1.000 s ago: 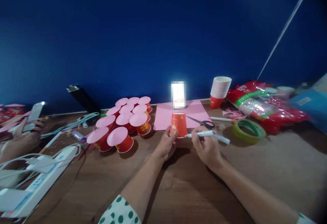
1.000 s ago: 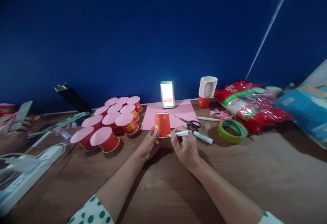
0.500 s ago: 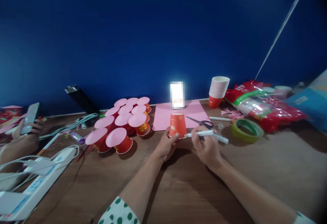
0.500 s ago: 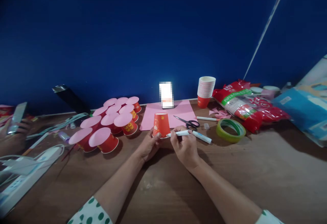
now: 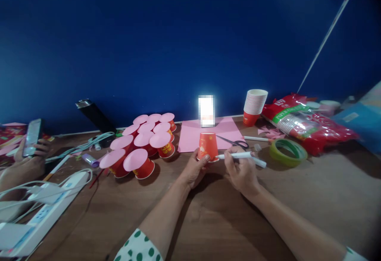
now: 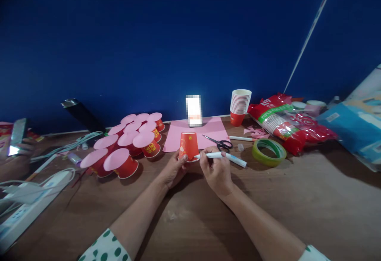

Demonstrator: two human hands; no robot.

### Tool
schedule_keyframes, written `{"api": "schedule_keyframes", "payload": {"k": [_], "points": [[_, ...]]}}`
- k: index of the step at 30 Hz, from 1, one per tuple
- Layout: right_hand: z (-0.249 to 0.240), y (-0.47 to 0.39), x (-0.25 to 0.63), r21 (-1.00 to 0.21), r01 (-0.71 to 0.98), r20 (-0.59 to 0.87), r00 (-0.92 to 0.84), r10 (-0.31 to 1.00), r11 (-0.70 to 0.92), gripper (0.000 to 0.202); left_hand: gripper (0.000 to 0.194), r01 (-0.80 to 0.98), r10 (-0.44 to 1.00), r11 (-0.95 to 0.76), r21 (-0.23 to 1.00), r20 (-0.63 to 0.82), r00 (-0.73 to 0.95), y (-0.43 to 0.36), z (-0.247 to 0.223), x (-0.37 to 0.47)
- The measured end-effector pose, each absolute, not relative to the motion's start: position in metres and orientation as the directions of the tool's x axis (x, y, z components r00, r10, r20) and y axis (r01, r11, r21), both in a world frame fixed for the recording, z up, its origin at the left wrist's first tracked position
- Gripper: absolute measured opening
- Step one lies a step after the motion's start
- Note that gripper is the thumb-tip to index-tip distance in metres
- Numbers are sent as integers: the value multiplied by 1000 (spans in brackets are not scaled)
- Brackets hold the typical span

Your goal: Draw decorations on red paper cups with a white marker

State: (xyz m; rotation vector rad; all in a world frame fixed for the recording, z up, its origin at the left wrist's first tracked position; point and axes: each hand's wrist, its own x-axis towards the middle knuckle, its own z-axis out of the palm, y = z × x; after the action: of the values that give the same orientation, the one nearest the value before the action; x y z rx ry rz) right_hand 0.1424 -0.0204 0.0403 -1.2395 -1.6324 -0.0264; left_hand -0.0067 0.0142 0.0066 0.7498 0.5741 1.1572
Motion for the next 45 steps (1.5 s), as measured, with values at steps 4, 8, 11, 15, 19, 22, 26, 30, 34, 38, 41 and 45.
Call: {"api": "schedule_keyframes", "payload": {"k": [4,8,11,15,19,22,26,30,34,38,41,45], "points": [[40,-20,142,-508,717,710,34,704,477,21,41,-605,958,206,769,-33,284,16,6,-8],[40,-19,142,-514,715,686,12,727,473,22,45,-610,962,192,769,-26,271,17,6,-9],[41,-19,142,-529,707,679,21,733,469,22,42,-602,963,189,776,-26,269,17,6,-9],[41,-19,142,-520,700,699,20,715,489,22,43,-596,962,183,782,-19,271,16,7,-8],[41,-19,142,-523,693,710,34,703,496,20,46,-595,956,187,782,-5,294,16,7,-9],[41,-20,143,-527,693,712,43,701,492,20,47,-597,954,200,777,-14,301,15,8,-9],[41,-20,143,-535,699,706,62,705,474,21,46,-608,952,202,768,-9,305,14,9,-8],[41,-20,143,-529,714,705,68,706,459,22,46,-595,951,199,779,-6,310,14,9,-8],[40,-20,144,-520,723,716,80,693,454,21,44,-604,944,197,772,16,328,14,8,-9],[41,-20,144,-520,723,724,91,683,455,20,41,-603,934,205,771,30,355,14,8,-9],[43,-21,144,-516,729,718,82,691,450,21,42,-596,935,215,774,13,354,13,9,-9],[44,-21,144,-522,724,704,67,707,451,22,46,-596,941,203,777,13,338,14,9,-9]]}}
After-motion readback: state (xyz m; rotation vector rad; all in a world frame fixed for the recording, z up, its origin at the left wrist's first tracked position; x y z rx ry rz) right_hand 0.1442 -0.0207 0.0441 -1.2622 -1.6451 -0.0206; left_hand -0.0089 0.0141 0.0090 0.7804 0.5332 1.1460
